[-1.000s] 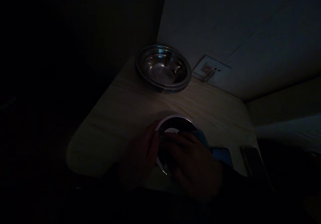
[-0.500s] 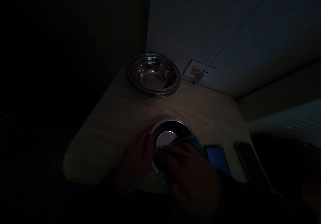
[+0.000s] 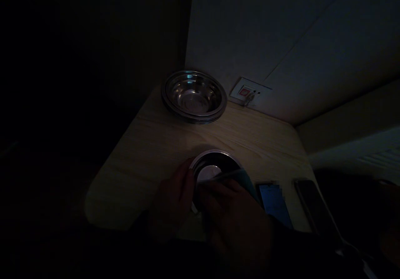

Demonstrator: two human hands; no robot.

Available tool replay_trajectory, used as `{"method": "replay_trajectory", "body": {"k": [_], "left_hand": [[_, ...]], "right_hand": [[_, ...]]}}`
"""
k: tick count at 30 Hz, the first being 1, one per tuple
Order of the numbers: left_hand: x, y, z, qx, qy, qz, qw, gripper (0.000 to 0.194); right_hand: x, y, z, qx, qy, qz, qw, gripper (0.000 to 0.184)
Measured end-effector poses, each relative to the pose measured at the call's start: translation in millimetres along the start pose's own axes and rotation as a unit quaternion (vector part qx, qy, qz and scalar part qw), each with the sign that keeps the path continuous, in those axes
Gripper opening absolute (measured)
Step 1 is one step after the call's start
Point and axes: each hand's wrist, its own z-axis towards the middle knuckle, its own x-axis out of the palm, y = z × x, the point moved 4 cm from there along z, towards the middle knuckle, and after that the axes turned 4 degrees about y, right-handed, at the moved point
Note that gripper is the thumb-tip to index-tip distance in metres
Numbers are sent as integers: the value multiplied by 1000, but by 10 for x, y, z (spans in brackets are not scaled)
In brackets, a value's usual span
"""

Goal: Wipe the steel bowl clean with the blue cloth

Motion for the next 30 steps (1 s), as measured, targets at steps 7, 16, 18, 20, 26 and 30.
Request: {"method": "replay_trajectory", "body": {"k": [7, 16, 18, 20, 26, 30], "left_hand": [[16, -16, 4, 16, 10, -20, 1000, 40], [12, 4, -11, 2, 3, -19, 1000, 41], [14, 6, -8, -1, 13, -22, 1000, 42], [5, 4, -2, -2, 11, -25, 1000, 42], [-3, 13, -1, -4, -20, -44, 999, 42], [13, -1, 0, 11, 3, -76, 997, 40]], "right_hand": [[40, 21, -141, -63, -103, -2, 993, 43], [42, -4, -99, -43, -67, 35, 996, 56], [58, 9, -75, -58, -57, 32, 996, 54], [44, 22, -24, -72, -57, 34, 995, 53], [-22, -26, -95, -47, -30, 42, 998, 38], [-38, -141, -301, -78, -29, 20, 996, 24]]}}
